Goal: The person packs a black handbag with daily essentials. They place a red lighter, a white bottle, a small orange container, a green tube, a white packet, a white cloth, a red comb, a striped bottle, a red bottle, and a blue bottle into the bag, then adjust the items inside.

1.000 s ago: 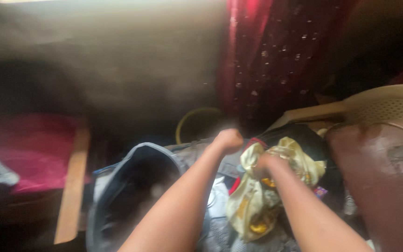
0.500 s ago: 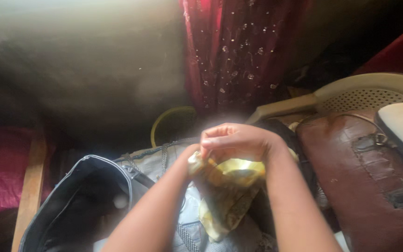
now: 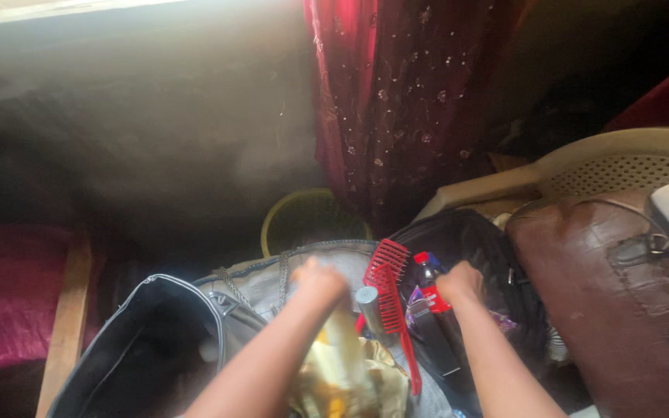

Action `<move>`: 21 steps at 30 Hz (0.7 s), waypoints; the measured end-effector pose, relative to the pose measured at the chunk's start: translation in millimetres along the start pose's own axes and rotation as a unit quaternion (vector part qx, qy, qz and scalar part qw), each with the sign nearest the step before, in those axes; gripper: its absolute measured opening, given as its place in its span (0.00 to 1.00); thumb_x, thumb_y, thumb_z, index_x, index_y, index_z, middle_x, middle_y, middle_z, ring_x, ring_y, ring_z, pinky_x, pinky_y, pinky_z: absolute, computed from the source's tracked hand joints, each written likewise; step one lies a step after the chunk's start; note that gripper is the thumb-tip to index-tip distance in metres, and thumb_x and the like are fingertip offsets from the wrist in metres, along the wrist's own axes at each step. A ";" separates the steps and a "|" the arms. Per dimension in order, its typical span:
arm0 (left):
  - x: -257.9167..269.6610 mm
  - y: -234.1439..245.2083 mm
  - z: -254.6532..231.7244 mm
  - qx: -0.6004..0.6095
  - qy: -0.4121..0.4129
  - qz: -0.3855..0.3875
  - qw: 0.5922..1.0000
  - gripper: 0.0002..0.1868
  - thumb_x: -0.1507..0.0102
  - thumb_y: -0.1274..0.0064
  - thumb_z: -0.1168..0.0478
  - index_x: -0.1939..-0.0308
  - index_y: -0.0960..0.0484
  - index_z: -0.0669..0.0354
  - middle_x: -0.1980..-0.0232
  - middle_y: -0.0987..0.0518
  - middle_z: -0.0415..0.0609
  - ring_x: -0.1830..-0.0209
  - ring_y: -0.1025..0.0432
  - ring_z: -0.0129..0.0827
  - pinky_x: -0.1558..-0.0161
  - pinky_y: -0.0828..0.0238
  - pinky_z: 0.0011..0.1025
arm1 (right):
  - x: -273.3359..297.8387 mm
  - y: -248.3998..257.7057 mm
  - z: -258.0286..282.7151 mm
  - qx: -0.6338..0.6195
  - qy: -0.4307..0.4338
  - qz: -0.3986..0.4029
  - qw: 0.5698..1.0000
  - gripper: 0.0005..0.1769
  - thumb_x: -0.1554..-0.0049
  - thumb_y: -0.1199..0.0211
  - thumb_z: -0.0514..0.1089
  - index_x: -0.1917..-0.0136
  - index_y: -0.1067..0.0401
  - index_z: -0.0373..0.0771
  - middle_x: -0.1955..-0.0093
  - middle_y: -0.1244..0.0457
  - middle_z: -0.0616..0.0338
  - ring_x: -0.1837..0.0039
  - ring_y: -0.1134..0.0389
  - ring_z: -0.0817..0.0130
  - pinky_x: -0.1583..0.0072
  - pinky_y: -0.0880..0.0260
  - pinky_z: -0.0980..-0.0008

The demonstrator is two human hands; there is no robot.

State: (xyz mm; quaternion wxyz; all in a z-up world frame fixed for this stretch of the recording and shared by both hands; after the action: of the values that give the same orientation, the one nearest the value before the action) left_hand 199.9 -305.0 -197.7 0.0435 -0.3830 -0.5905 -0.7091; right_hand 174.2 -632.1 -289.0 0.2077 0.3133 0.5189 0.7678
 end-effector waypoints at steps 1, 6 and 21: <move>-9.0 13.6 -4.0 0.064 0.018 -0.041 0.997 0.23 0.40 0.43 0.51 0.41 0.17 0.47 0.31 0.27 0.51 0.29 0.38 0.58 0.38 0.35 0.63 | 7.5 1.8 -12.0 -0.020 -0.036 -0.011 0.999 0.38 0.51 0.27 0.49 0.30 0.33 0.35 0.30 0.40 0.39 0.29 0.38 0.41 0.31 0.38 0.49; -77.3 54.6 -25.4 0.393 -0.018 -0.168 0.904 0.28 0.38 0.50 0.49 0.45 0.20 0.71 0.42 0.21 0.70 0.38 0.27 0.58 0.36 0.31 0.45 | 36.4 12.7 27.9 -0.011 -0.022 0.053 0.998 0.49 0.52 0.25 0.55 0.23 0.44 0.48 0.21 0.49 0.50 0.20 0.50 0.42 0.27 0.43 0.41; -83.8 26.7 -67.8 0.596 -0.014 -0.212 0.774 0.32 0.37 0.49 0.41 0.41 0.23 0.63 0.47 0.17 0.57 0.45 0.22 0.46 0.44 0.28 0.38 | 53.7 32.9 55.5 0.031 0.101 0.028 0.994 0.39 0.50 0.24 0.46 0.31 0.40 0.36 0.28 0.43 0.40 0.28 0.38 0.41 0.27 0.40 0.48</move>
State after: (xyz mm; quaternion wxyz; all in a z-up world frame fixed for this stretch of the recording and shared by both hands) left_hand 239.1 -404.7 -226.7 0.1035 -0.1554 -0.9616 -0.2010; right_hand 174.4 -572.8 -229.5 0.1223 0.2546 0.5514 0.7849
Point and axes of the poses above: each hand's wrist, its own x-axis away from the middle knuckle, its own y-axis out of the back of the hand, z = x × y, the point moved 10 cm from there along -x, towards the middle knuckle
